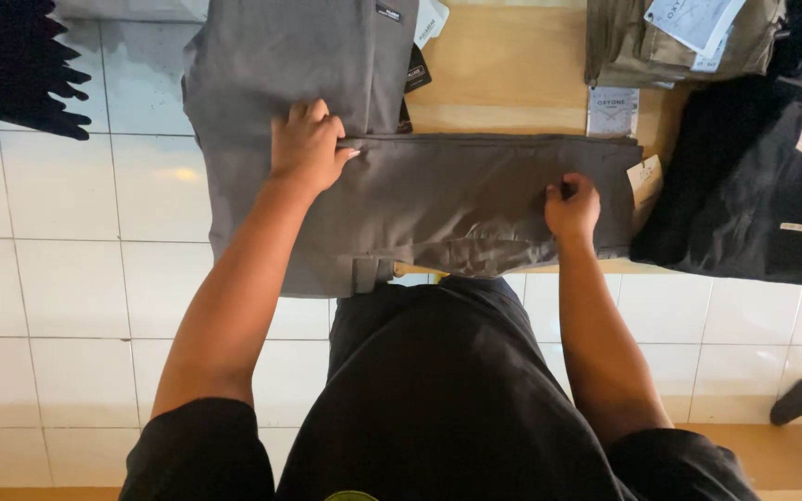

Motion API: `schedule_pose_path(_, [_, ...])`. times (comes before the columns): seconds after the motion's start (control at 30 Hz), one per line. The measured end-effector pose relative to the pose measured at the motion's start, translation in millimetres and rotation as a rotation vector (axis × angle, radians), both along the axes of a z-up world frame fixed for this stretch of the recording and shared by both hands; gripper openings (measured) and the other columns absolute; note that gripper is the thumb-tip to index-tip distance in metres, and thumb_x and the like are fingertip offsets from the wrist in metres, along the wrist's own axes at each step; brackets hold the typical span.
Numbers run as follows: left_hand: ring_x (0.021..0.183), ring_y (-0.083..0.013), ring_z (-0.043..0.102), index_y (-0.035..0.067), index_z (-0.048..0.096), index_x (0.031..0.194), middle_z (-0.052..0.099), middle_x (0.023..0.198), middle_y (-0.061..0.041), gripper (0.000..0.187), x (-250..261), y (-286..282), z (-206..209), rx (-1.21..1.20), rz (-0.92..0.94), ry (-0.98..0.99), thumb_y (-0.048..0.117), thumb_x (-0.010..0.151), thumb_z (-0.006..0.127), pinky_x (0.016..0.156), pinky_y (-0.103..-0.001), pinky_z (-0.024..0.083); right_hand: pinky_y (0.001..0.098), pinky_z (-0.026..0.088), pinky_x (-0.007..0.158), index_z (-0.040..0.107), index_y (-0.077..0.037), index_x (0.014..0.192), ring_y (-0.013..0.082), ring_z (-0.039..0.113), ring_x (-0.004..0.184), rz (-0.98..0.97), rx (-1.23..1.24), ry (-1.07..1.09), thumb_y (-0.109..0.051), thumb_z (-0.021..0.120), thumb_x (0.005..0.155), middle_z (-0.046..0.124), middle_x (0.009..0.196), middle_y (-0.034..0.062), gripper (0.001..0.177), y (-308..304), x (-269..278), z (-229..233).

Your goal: Folding a pair of pants on a wooden display table in a clothing store.

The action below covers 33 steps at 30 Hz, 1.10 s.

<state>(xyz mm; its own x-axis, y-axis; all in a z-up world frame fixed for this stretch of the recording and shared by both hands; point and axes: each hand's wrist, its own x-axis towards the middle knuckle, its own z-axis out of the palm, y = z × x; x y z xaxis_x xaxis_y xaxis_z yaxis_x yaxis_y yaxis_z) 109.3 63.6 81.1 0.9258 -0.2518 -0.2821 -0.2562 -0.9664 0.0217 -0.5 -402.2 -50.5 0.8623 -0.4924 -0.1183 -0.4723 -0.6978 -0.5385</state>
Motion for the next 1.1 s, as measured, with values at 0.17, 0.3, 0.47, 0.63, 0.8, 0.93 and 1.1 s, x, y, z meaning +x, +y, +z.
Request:
schedule_pose_path(0.17, [0.107,-0.0268,0.062,0.023,0.068,0.100,0.058,0.111,0.004,0.022,-1,9,5,-0.161,-0.054,0.042,0.042,0.092,0.075,0.083,-0.049,0.053,0.0532,0.056,0.086,0.067,-0.009,0.119,0.0376,0.071,0.101,0.033,0.056,0.087,-0.031,0.082,0.088,0.074,0.097,0.0132,0.041,-11,12,-16])
schedule_pose_path(0.3, [0.105,-0.0314,0.069,0.020,0.066,0.102,0.068,0.116,0.003,0.017,-8,9,49,-0.355,-0.086,0.143,0.037,0.099,0.068,0.082,-0.052,0.057,0.0580,0.055,0.084,0.071,-0.009,0.115,0.0430,0.069,0.101,0.101,0.024,0.129,-0.036,0.067,0.103,0.074,0.094,0.0173,0.029,-3,14,-7])
schedule_pose_path(0.47, [0.098,-0.0376,0.073,0.023,0.064,0.108,0.057,0.125,0.004,0.024,-10,18,18,-0.226,0.131,0.127,0.045,0.098,0.068,0.084,-0.053,0.059,0.0631,0.055,0.078,0.067,-0.007,0.104,0.0508,0.070,0.089,0.166,-0.150,0.058,-0.037,0.052,0.112,0.071,0.087,0.0255,0.034,21,10,17])
schedule_pose_path(0.63, [0.099,-0.0377,0.071,0.026,0.069,0.111,0.055,0.121,0.001,0.026,-7,15,1,-0.083,0.153,0.119,0.049,0.098,0.063,0.079,-0.051,0.060,0.0638,0.055,0.080,0.056,-0.009,0.118,0.0507,0.069,0.097,0.078,-0.063,0.039,-0.036,0.057,0.110,0.071,0.099,0.0247,0.029,33,14,43])
schedule_pose_path(0.8, [0.108,-0.0365,0.065,0.023,0.066,0.109,0.051,0.124,0.000,0.028,-5,13,-3,-0.079,0.145,0.119,0.049,0.101,0.059,0.078,-0.052,0.060,0.0563,0.057,0.083,0.060,-0.017,0.113,0.0372,0.070,0.098,0.081,-0.069,0.157,-0.036,0.064,0.105,0.064,0.101,0.0085,0.021,18,20,8])
schedule_pose_path(0.93, [0.106,-0.0357,0.064,0.020,0.064,0.108,0.050,0.121,-0.002,0.027,-16,11,-10,-0.103,0.119,0.042,0.046,0.101,0.062,0.075,-0.052,0.060,0.0605,0.056,0.081,0.063,-0.015,0.105,0.0421,0.071,0.094,0.061,-0.095,0.135,-0.033,0.064,0.104,0.068,0.095,0.0105,0.018,20,22,8])
schedule_pose_path(1.1, [0.099,-0.0327,0.065,0.016,0.061,0.107,0.052,0.117,-0.004,0.028,-31,1,-18,-0.122,0.140,-0.185,0.042,0.099,0.066,0.066,-0.050,0.061,0.0632,0.051,0.085,0.059,-0.013,0.107,0.0430,0.067,0.104,0.092,-0.160,0.046,-0.037,0.057,0.109,0.064,0.104,0.0124,0.024,24,24,24])
